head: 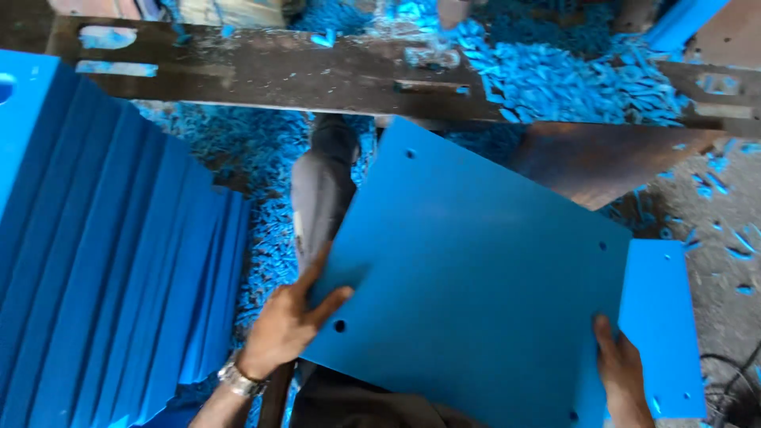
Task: Drilling holes into blue plastic rectangular sheets using a stationary drill press.
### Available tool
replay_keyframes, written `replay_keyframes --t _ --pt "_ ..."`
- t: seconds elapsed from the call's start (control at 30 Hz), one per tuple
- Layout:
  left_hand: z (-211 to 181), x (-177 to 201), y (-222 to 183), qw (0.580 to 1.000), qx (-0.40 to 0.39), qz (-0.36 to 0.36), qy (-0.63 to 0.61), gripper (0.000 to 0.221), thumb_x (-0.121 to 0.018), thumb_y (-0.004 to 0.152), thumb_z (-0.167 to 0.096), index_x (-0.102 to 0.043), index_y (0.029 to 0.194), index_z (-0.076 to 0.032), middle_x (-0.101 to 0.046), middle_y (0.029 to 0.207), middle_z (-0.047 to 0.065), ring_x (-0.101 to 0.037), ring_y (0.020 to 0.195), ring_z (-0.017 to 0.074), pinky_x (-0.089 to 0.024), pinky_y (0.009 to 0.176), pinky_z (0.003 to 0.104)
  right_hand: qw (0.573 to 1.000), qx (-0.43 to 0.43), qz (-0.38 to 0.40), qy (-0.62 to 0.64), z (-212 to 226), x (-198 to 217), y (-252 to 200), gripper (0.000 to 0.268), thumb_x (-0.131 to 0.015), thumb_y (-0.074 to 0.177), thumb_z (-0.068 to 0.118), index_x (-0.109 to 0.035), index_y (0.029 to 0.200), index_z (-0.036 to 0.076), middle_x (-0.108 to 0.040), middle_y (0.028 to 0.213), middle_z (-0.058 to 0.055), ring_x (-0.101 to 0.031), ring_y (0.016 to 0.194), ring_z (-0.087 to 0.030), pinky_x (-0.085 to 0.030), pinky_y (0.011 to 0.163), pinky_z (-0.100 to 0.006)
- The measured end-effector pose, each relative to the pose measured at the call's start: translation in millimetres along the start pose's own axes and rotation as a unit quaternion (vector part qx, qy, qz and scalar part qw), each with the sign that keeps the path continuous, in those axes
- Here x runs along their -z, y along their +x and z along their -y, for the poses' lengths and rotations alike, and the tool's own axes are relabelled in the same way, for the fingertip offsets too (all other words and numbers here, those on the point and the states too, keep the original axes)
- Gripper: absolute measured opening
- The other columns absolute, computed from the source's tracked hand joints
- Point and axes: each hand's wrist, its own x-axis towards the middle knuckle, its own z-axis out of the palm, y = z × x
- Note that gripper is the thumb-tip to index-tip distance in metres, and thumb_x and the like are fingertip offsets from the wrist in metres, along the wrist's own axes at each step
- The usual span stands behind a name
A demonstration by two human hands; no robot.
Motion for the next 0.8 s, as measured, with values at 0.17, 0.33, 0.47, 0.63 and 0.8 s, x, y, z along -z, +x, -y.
replay_keyframes --t 0.17,0.33,0.47,0.63,0.8 --pt "54.2 26.5 -20.0 0.985 0.160 -0.028 0.049 0.081 -0.070 0.091 -0.044 -0.036 0.162 -0.024 -0.084 0.094 0.016 -0.078 0.065 0.0328 -0.059 0.061 0.043 0.980 -0.171 0.034 -0.097 87.4 -75.2 20.9 0.077 -0.062 0.101 0.059 -0.060 0.135 -0.010 -0.060 0.115 -0.039 -0.058 0.100 -0.052 -0.044 0.083 -0.060" --pt "110.2 24.1 -31.7 0.983 0.152 -0.102 0.018 0.082 -0.068 0.092 -0.047 -0.035 0.163 -0.020 -0.080 0.101 0.019 -0.078 0.075 0.0263 -0.061 0.067 0.039 0.992 -0.051 0.106 -0.054 126.3 -120.7 41.1 0.081 -0.061 0.092 0.061 -0.059 0.132 -0.009 -0.071 0.113 -0.025 -0.069 0.096 -0.031 -0.055 0.082 -0.044" --pt "130.9 21.0 -38.5 0.978 0.098 -0.174 -0.054 0.086 -0.065 0.088 -0.049 -0.035 0.159 -0.011 -0.076 0.113 0.023 -0.079 0.084 0.0227 -0.064 0.073 0.036 0.976 -0.097 0.134 -0.141 148.6 -145.3 58.0 0.080 -0.056 0.094 0.063 -0.061 0.128 -0.009 -0.072 0.102 -0.028 -0.071 0.089 -0.035 -0.057 0.077 -0.046" --pt "163.4 14.3 -45.3 0.955 0.209 -0.200 -0.071 0.093 -0.068 0.086 -0.049 -0.034 0.165 -0.014 -0.077 0.116 0.022 -0.079 0.071 0.0338 -0.064 0.063 0.044 0.974 -0.049 0.175 -0.138 183.3 -174.5 85.4 0.076 -0.055 0.092 0.063 -0.061 0.123 -0.005 -0.071 0.097 -0.022 -0.071 0.083 -0.030 -0.056 0.071 -0.043" --pt "154.6 17.4 -42.1 0.954 0.127 -0.269 -0.030 0.085 -0.069 0.090 -0.045 -0.038 0.158 -0.004 -0.061 0.143 0.026 -0.067 0.118 0.0309 -0.056 0.091 0.042 0.943 0.097 0.198 -0.251 224.2 -204.1 114.2 0.073 -0.046 0.098 0.065 -0.068 0.107 -0.004 -0.069 0.071 -0.020 -0.068 0.062 -0.030 -0.050 0.056 -0.045"
